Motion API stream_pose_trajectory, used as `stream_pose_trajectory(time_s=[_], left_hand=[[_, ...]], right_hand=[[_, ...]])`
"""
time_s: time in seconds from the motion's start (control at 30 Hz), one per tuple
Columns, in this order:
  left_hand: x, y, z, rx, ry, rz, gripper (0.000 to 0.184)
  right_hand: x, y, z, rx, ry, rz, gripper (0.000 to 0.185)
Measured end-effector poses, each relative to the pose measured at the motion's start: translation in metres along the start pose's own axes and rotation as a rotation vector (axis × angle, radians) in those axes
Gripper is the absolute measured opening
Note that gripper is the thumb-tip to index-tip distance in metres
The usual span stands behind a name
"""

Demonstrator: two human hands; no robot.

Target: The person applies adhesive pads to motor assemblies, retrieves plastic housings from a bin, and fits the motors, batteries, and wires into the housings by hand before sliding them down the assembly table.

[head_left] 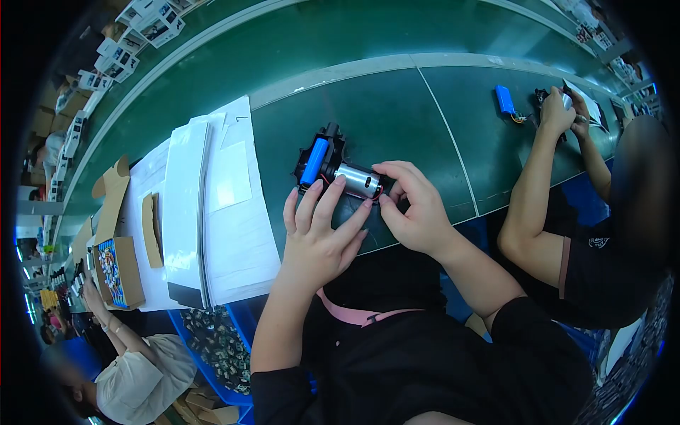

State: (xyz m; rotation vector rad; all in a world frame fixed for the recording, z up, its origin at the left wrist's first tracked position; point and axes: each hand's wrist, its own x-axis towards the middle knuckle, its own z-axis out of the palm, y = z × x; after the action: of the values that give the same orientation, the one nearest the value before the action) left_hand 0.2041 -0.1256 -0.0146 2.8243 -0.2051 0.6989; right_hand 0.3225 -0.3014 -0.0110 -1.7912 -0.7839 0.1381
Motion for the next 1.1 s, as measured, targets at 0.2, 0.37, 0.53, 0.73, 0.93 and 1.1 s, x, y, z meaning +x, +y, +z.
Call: stream_pose_trajectory(time_s=[0.2,0.37,0.53,0.73,0.93,1.1], left_hand=[[0.002,0.0,0.0,-0.015,-0.019,0.005,0.049],[0.004,0.0,0.0,-0.023,-0.032,0.015,0.05],[0.005,0.003,0.0,-0.021,-0.03,0.027,0.05],[0.003,-0.001,-0.006,-0.062,0.048,0.028,0.05],[-0.001,-0.008,-0.004,-0.171,0.323,-0.336,0.048],[-0.006,-0.03,0.004,-0.685,0.455,-0.73,0.039]], right_hand=[[0.002,0.0,-0.002,-0.005,-0.019,-0.025,0.04],[0.003,0.0,0.0,-0.005,-0.004,-0.007,0.037],[0.001,-0.004,0.001,0.002,0.022,0.045,0.037],[0.002,0.0,-0.001,0.075,0.012,0.017,0.049],[0.0,0.002,-0.005,0.1,0.002,0.045,0.05],[0.014,-0.026,-0.01,-0.264,-0.124,0.049,0.047]])
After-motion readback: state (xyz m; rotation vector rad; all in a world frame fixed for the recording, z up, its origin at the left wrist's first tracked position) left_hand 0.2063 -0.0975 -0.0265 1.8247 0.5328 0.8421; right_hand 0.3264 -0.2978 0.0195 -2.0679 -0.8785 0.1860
